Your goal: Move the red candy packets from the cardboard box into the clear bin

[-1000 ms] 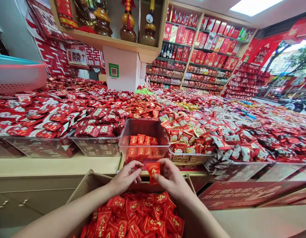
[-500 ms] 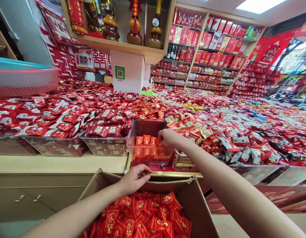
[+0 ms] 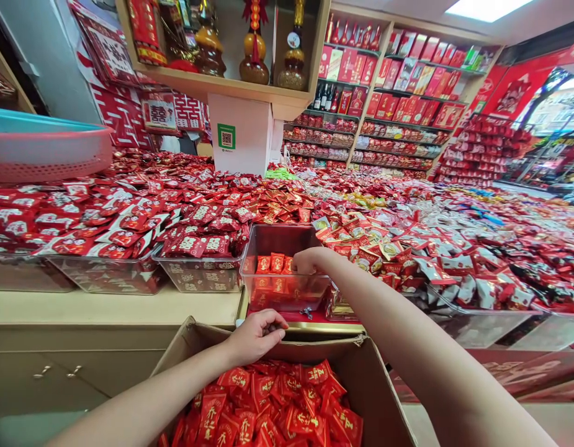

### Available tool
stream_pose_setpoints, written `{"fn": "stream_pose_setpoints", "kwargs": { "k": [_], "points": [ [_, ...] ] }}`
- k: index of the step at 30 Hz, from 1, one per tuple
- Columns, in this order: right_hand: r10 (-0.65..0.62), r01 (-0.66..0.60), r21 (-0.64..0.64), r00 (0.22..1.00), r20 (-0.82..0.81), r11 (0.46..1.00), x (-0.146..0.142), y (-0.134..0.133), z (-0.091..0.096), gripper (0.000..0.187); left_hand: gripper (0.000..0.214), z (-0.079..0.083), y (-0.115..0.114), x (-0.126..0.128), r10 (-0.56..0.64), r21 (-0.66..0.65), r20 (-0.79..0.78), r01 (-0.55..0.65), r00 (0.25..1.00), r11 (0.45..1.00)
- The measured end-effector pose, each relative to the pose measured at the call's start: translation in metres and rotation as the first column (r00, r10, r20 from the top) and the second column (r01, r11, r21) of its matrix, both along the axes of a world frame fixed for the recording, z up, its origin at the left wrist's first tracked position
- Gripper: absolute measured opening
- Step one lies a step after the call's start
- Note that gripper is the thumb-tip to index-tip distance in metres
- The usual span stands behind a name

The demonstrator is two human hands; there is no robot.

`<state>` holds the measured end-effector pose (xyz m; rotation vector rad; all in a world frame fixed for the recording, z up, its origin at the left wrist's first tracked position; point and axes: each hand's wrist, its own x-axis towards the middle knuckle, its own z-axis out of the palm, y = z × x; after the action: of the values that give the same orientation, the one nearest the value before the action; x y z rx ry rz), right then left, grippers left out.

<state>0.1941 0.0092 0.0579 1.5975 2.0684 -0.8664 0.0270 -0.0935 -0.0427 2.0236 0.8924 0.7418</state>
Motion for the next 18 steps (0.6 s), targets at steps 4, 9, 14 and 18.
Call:
{"fn": "stream_pose_setpoints", "kwargs": {
  "k": [4,9,14,18],
  "points": [
    [-0.025,0.022,-0.118,1.0,-0.02,0.993,0.0,0.001,-0.005,0.026,0.015,-0.001,0.001,0.0,0.003,0.022,-0.016,-0.002,1.0,1.0],
    [-0.048,0.04,-0.155,0.997,-0.052,0.987,-0.002,0.0,-0.006,0.023,0.014,-0.001,0.001,0.0,-0.003,0.029,-0.012,0.004,1.0,1.0],
    [-0.008,0.003,-0.026,0.986,-0.169,1.0,-0.013,0.006,-0.01,0.017,0.015,-0.001,0.002,0.001,0.004,0.032,-0.024,-0.004,1.0,0.999],
    [0.044,-0.042,0.016,0.97,-0.238,0.999,-0.026,0.01,-0.013,0.02,0.015,-0.002,0.002,0.001,-0.002,0.026,-0.02,0.002,1.0,1.0]
  ]
}}
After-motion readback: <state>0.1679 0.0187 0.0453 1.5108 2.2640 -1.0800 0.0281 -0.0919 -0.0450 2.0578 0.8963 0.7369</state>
